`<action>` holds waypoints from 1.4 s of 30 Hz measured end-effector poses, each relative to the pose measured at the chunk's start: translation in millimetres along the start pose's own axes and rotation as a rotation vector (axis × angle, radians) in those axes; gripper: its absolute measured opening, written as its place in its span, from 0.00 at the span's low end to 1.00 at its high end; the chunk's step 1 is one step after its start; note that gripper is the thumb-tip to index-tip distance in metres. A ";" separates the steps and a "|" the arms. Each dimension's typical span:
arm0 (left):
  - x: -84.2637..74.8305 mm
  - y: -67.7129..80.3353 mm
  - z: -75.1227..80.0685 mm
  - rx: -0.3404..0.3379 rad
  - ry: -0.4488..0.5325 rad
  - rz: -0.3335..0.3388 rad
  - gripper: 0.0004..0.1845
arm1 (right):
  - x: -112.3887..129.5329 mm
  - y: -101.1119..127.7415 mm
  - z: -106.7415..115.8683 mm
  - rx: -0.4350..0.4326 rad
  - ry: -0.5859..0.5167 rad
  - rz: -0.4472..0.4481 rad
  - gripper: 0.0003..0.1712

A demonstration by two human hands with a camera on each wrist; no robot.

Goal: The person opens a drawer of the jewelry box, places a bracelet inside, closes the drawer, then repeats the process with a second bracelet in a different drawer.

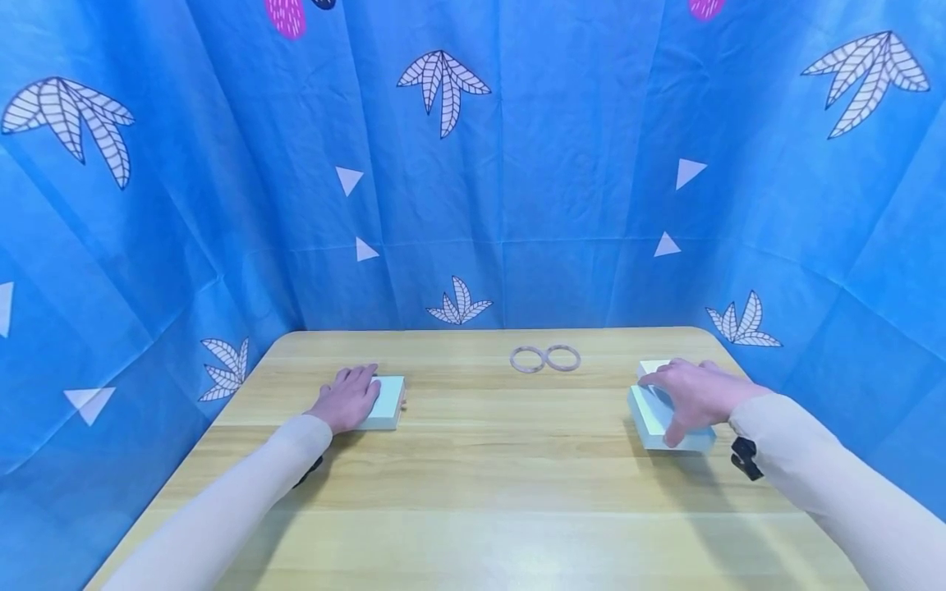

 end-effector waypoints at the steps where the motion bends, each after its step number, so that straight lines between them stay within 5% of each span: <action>1: -0.1 -0.2 0.1 -0.002 0.001 0.001 0.35 | 2.0 -2.0 1.8 0.000 -0.002 0.006 0.51; 42: 1.6 -0.9 -1.0 -0.010 -0.007 0.002 0.35 | 53.2 -92.3 16.2 -0.030 -0.010 0.102 0.50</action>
Point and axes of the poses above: each hand's wrist, its own y-axis away from the middle knuckle, its own z-axis out of the back of the hand, x = y × z, the point moved 5 cm from there along -y, towards the middle knuckle, and after that the axes turned 15 degrees about z, right-handed, at the moved point
